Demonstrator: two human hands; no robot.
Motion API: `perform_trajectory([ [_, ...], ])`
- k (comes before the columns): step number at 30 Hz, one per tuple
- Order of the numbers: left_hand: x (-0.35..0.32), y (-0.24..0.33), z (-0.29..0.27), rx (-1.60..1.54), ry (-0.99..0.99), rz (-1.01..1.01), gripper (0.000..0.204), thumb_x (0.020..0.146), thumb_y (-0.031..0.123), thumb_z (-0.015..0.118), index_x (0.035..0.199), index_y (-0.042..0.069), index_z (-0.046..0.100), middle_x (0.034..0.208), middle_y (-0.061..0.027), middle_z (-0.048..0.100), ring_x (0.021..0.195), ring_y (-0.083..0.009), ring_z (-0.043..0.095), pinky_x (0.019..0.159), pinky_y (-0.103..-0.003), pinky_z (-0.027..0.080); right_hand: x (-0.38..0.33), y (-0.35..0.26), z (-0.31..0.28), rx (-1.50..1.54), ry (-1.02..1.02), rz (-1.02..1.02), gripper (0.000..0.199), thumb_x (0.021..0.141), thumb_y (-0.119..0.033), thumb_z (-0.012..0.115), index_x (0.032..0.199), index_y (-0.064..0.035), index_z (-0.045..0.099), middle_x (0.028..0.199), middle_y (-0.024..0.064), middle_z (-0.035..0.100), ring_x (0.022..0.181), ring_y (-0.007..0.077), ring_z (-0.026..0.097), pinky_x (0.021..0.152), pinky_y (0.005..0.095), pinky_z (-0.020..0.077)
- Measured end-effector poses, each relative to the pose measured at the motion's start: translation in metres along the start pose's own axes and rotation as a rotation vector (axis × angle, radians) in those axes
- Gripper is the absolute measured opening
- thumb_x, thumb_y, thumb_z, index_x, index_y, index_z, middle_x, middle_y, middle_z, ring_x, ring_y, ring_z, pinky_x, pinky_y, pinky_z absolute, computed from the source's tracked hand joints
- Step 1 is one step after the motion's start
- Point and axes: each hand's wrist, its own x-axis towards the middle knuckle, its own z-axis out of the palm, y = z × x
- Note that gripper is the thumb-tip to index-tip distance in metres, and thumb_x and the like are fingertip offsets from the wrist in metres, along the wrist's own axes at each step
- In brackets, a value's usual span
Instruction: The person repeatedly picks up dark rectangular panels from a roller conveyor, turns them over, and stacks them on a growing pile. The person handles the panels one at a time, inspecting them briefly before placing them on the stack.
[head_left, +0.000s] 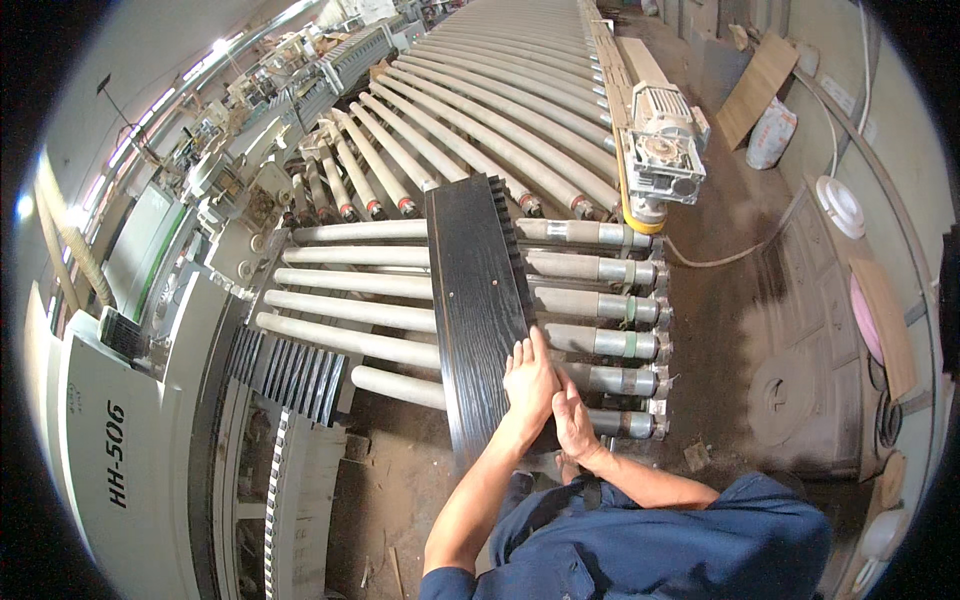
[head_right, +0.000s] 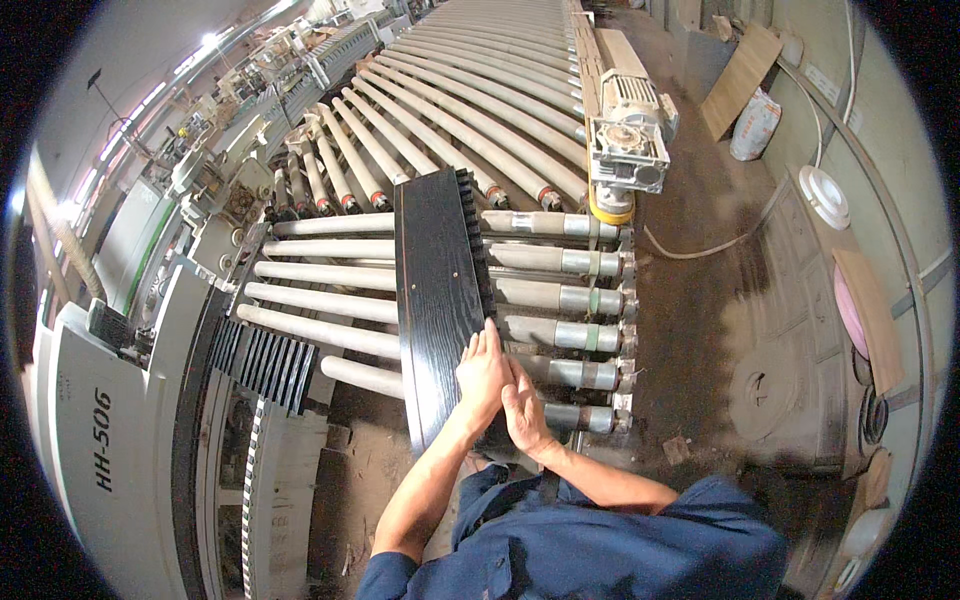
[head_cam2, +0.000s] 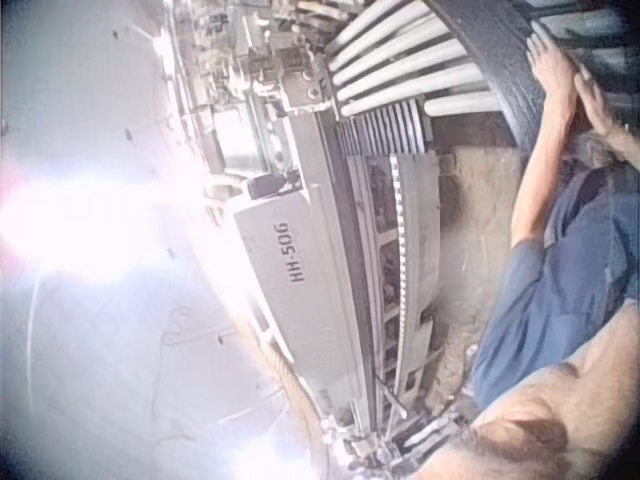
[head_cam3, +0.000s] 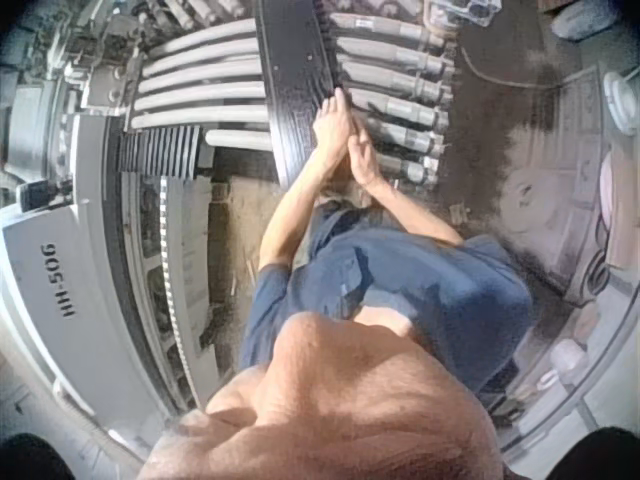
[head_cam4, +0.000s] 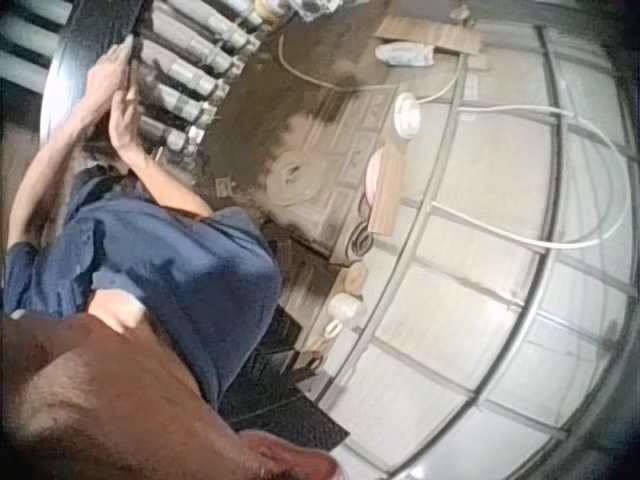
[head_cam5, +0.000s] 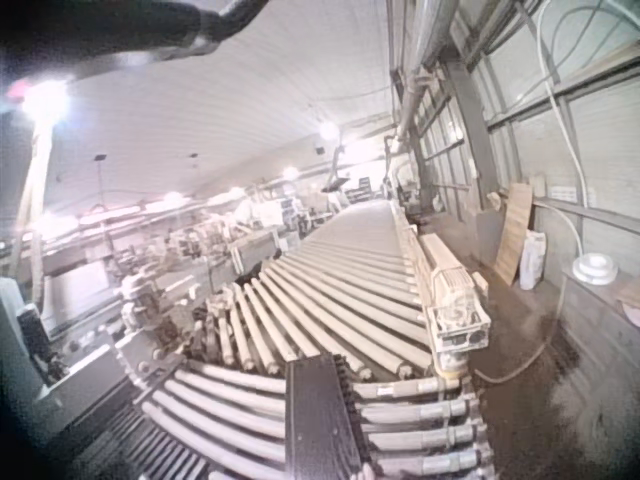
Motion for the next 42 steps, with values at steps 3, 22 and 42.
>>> perform_trajectory([
  [3,-0.013,-0.012,-0.055,0.019,0.171,0.013,0.069,0.083,0.025,0.066,0.136,-0.009,0.039,0.136,-0.0303,0.048,0.132,-0.0447,0.041,0.11,-0.054,0.032,-0.01,0.029,-0.012,-0.342,-0.018,-0.006,0.07,0.102,-0.041,0.046,0.147,0.009,0.027,0.149,0.0279,0.036,0.139,0.0359,0.035,0.115,0.0397,0.0262],
  [22,-0.055,-0.094,-0.059,-0.676,-0.01,-0.51,0.07,0.079,0.029,0.074,0.135,-0.003,0.047,0.118,-0.0304,0.062,0.112,-0.0414,0.061,0.094,-0.044,0.049,-0.018,0.017,-0.003,-0.454,-0.119,-0.001,0.075,0.092,-0.017,0.057,0.151,0.0052,0.016,0.147,0.0352,0.031,0.139,0.0436,0.032,0.115,0.0431,0.0275],
  [42,-0.18,-0.093,-0.037,-1.212,0.114,-1.052,0.05,0.088,0.021,0.071,0.126,-0.006,0.054,0.116,-0.0188,0.064,0.1,-0.0272,0.063,0.091,-0.039,0.051,-0.002,0.009,0.006,-0.457,-0.09,0.154,0.069,0.088,-0.02,0.066,0.144,0.0061,0.036,0.131,0.0322,0.054,0.12,0.0409,0.056,0.101,0.0392,0.0454],
])
